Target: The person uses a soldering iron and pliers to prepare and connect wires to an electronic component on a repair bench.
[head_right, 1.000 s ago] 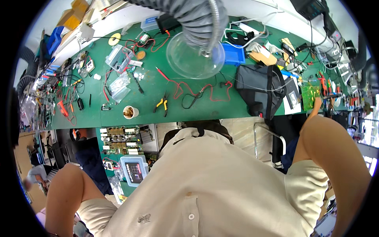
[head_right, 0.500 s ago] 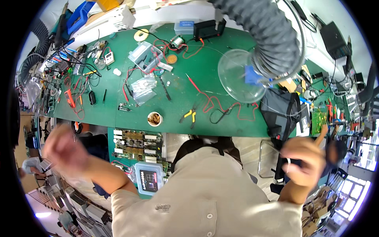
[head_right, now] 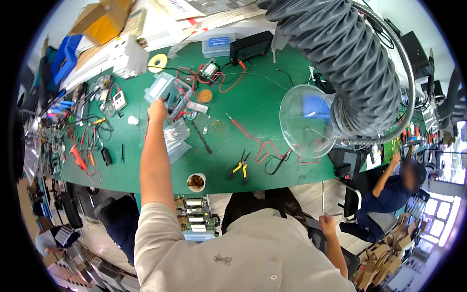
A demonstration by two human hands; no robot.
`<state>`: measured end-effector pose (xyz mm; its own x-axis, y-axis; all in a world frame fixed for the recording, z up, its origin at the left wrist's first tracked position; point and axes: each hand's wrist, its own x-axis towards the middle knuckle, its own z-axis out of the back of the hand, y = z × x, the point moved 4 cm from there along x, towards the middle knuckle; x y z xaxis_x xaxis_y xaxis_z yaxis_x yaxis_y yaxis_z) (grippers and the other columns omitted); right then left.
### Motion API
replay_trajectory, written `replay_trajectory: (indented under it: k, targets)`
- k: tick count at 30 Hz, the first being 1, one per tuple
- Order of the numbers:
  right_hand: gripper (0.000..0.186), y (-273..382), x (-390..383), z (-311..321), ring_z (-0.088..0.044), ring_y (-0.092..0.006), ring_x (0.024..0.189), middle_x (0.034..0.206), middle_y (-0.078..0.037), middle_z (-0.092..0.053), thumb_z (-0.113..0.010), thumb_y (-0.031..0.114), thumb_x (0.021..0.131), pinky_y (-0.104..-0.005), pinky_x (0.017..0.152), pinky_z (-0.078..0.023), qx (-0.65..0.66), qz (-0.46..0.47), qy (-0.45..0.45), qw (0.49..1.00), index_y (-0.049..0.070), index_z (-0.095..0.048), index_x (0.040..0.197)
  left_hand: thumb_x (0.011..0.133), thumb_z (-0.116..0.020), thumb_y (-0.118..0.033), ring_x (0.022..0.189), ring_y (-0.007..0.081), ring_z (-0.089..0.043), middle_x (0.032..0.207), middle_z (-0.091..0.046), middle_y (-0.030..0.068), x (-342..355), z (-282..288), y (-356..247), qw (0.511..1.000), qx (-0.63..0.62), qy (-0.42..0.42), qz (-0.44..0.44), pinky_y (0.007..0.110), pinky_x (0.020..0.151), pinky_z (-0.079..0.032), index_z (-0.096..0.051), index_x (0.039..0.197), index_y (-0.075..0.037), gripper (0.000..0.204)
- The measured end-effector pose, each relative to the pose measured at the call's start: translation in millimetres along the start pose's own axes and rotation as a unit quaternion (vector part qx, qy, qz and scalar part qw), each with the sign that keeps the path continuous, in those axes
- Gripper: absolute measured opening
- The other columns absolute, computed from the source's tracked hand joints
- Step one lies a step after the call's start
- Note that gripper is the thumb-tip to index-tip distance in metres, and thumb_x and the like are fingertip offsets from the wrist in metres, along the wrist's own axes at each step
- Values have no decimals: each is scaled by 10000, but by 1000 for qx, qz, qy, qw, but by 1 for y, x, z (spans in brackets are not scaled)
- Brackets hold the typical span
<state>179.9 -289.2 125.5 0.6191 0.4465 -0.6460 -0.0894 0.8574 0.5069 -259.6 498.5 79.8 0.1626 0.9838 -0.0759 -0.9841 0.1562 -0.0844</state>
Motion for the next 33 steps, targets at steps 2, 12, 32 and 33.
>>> replay_trajectory:
  k: [2,12,32,33]
  targets:
    - [131,-23,-25,-2,-579,-122,503,647,-56,-607,-583,136,921,-247,447,-474,89,-113,-15,989,9,-612,911,870,-541,-114,1054,324,-647,1061,-695,145,15,-11,1,999,21,42,24,496,914,-456,-680,1072,-116,245]
    - [145,-42,-85,-44,-640,-153,556,700,-71,-639,-565,116,935,-266,476,-527,138,-219,47,965,4,-629,998,923,-506,-162,1063,286,-659,1121,-690,117,40,-34,-6,988,71,95,96,466,942,-437,-687,1072,-130,237]
    - [222,155,137,-130,-661,-257,658,689,-131,-657,-664,253,817,-373,636,-518,-32,120,-14,992,31,-661,804,854,-609,-25,725,92,-570,894,-702,44,-193,54,-41,839,-486,214,-118,238,656,-457,-669,1038,-11,194]
    - [233,163,153,-143,-674,-277,702,721,-139,-672,-675,269,811,-385,656,-526,7,92,-20,995,37,-666,799,881,-606,-37,744,88,-572,932,-703,32,-228,60,-57,815,-513,262,-53,221,676,-452,-653,1085,-14,211]
